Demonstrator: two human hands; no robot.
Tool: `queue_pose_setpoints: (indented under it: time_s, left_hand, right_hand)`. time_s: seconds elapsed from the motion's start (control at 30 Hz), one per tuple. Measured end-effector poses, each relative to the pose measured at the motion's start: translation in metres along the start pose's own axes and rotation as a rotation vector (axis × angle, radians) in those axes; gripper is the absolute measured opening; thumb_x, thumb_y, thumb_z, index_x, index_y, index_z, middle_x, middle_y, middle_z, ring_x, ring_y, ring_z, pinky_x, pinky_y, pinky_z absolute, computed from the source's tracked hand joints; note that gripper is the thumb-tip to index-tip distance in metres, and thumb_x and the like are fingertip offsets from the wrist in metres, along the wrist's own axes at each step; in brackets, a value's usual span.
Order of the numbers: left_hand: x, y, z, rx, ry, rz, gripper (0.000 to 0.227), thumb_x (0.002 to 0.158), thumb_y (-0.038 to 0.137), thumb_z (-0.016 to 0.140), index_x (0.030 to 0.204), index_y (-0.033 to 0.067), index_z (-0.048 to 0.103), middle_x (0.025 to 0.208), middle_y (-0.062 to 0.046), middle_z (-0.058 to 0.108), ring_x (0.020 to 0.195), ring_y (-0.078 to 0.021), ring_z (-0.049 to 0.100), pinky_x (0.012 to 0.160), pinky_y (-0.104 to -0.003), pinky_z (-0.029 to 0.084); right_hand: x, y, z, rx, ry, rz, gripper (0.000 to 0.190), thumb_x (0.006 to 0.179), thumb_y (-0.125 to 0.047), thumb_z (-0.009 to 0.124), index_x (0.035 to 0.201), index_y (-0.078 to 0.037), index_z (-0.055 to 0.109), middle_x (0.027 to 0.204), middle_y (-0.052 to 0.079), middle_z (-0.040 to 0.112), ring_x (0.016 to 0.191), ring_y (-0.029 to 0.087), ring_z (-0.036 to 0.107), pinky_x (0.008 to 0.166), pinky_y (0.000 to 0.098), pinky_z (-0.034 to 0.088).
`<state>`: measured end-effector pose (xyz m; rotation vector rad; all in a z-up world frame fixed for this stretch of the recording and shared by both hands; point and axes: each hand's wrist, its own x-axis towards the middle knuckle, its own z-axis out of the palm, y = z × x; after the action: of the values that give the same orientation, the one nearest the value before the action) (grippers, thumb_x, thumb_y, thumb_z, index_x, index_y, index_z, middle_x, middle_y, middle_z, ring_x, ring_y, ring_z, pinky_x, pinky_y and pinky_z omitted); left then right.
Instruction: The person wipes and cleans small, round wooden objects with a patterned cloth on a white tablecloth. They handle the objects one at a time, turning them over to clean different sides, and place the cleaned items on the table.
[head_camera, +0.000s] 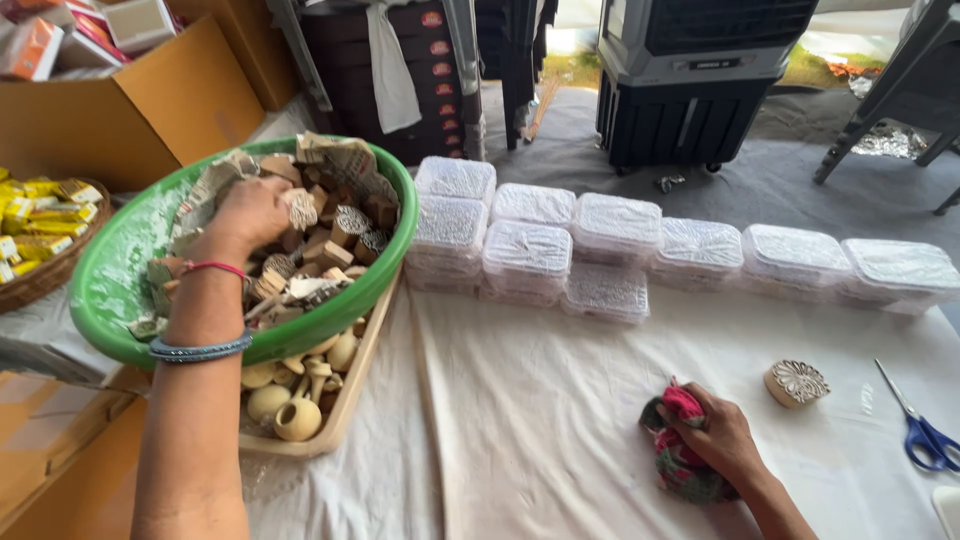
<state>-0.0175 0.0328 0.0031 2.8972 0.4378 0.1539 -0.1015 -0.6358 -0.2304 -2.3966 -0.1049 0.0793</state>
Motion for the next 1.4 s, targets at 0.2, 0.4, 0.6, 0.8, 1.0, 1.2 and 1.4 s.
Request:
queue_pose_setpoints:
  time_s: [0.2, 0.4, 0.6, 0.8, 1.0, 1.2, 1.4]
  left_hand:
    - [-0.019, 0.027, -0.013, 0.097, 0.501, 0.368, 0.026, 0.107, 0.019, 0.064, 0.127, 0.0053, 0.073, 0.112, -0.023, 0.073, 0.107, -0.0357, 0.068, 0.102, -0.050, 0.053]
    - [-0.136, 0.194, 0.019, -0.630, 0.452, 0.683, 0.024, 0.111, 0.013, 0.059, 0.132, 0.0036, 0.068, 0.115, -0.018, 0.074, 0.101, -0.0242, 0.073, 0.085, -0.036, 0.058]
    - [-0.180, 0.301, 0.233, -1.209, -0.164, 0.540, 0.036, 0.105, 0.015, 0.058, 0.138, 0.0014, 0.062, 0.118, -0.012, 0.073, 0.102, -0.0153, 0.068, 0.089, -0.030, 0.057]
    - [-0.215, 0.343, 0.346, -1.614, -0.516, -0.044, 0.046, 0.104, 0.016, 0.049, 0.149, 0.0059, 0.047, 0.124, -0.009, 0.066, 0.109, -0.0161, 0.067, 0.093, -0.031, 0.057]
    - [-0.234, 0.353, 0.352, -1.497, -0.569, -0.033, 0.045, 0.102, 0.019, 0.052, 0.146, 0.0075, 0.051, 0.131, -0.007, 0.060, 0.114, -0.0167, 0.065, 0.096, -0.033, 0.057]
    - [-0.256, 0.353, 0.298, -0.662, -0.280, 0.272, 0.050, 0.093, 0.037, 0.070, 0.135, 0.0125, 0.062, 0.133, -0.007, 0.056, 0.103, -0.0203, 0.072, 0.090, -0.033, 0.060]
    - [-0.246, 0.347, 0.318, -0.549, -0.075, 0.554, 0.075, 0.073, 0.040, 0.088, 0.135, 0.0090, 0.058, 0.124, -0.008, 0.061, 0.105, -0.0263, 0.069, 0.089, -0.039, 0.058]
  right_hand:
    - [0.000, 0.006, 0.004, -0.035, 0.043, -0.110, 0.034, 0.083, -0.035, 0.077, 0.109, -0.013, 0.070, 0.086, 0.013, 0.078, 0.076, 0.027, 0.077, 0.070, 0.0422, 0.059]
    - [0.006, 0.023, 0.011, -0.094, 0.094, -0.305, 0.066, 0.076, -0.036, 0.080, 0.135, -0.011, 0.065, 0.101, 0.016, 0.076, 0.091, 0.031, 0.075, 0.082, 0.0414, 0.059]
    - [-0.015, -0.025, -0.017, -0.242, -0.064, -0.344, 0.087, 0.075, -0.058, 0.082, 0.144, -0.014, 0.053, 0.146, 0.012, 0.055, 0.136, 0.033, 0.047, 0.109, 0.0495, 0.040]
    - [-0.032, -0.028, -0.029, -0.345, -0.173, -0.542, 0.103, 0.062, -0.054, 0.089, 0.147, -0.012, 0.046, 0.151, 0.014, 0.043, 0.142, 0.035, 0.035, 0.109, 0.0562, 0.029]
    - [-0.046, 0.014, -0.012, -0.297, -0.005, -0.586, 0.066, 0.072, -0.018, 0.082, 0.135, -0.017, 0.062, 0.139, 0.008, 0.061, 0.124, 0.029, 0.058, 0.105, 0.0413, 0.050]
    - [-0.034, 0.029, -0.034, 0.037, 0.134, -0.406, 0.040, 0.079, -0.018, 0.085, 0.113, -0.008, 0.068, 0.104, 0.011, 0.069, 0.093, 0.029, 0.070, 0.082, 0.0390, 0.058]
    - [-0.028, 0.040, -0.038, 0.165, 0.305, -0.275, 0.043, 0.079, -0.022, 0.085, 0.116, -0.008, 0.068, 0.103, 0.010, 0.072, 0.094, 0.027, 0.073, 0.086, 0.0372, 0.060]
